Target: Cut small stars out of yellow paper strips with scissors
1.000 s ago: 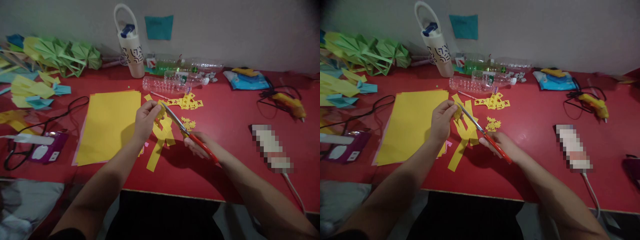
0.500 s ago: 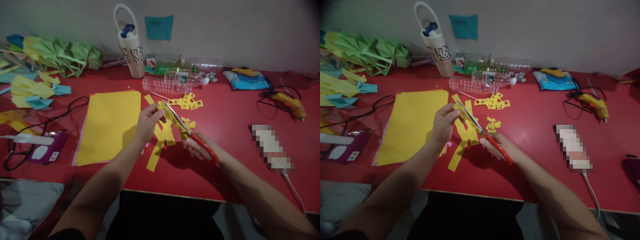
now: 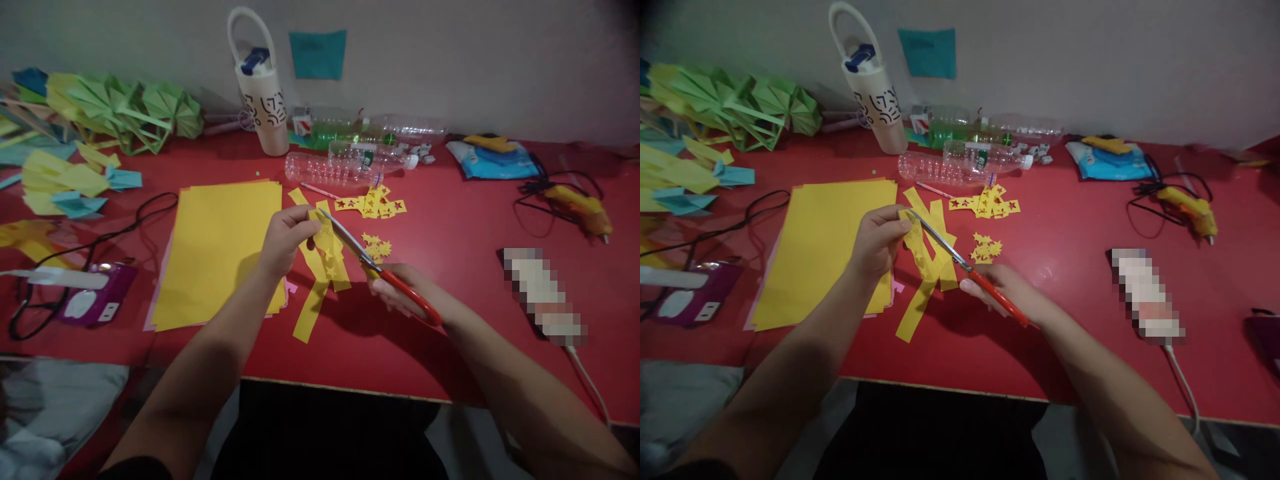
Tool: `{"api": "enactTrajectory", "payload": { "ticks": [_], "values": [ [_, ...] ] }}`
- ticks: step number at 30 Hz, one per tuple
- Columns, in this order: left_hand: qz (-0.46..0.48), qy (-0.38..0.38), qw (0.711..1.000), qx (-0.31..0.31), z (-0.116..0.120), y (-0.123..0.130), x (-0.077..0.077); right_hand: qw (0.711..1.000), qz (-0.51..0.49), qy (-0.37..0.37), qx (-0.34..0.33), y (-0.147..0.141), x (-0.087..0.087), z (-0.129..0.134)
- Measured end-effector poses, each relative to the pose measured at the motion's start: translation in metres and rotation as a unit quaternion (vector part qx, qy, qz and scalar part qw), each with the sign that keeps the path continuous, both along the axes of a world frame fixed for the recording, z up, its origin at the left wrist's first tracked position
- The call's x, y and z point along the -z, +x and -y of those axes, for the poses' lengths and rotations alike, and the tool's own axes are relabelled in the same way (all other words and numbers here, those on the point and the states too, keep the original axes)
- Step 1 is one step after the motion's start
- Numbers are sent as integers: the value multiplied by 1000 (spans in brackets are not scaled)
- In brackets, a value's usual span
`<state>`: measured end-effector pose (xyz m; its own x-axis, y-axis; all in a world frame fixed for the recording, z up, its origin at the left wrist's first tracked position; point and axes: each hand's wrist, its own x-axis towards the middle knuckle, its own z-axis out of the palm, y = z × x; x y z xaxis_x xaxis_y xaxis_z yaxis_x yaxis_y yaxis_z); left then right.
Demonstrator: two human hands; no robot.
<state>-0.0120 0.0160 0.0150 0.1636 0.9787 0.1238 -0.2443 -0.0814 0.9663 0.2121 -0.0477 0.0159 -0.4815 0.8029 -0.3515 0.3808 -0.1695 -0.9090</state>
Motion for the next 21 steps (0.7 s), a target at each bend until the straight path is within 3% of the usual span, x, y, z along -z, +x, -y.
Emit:
{"api": "enactTrajectory", "payload": {
  "ticks": [21],
  "values": [
    [-12, 2, 1000, 9, -4, -5, 3, 1000, -24, -15, -1, -2, 1, 2]
  ]
}}
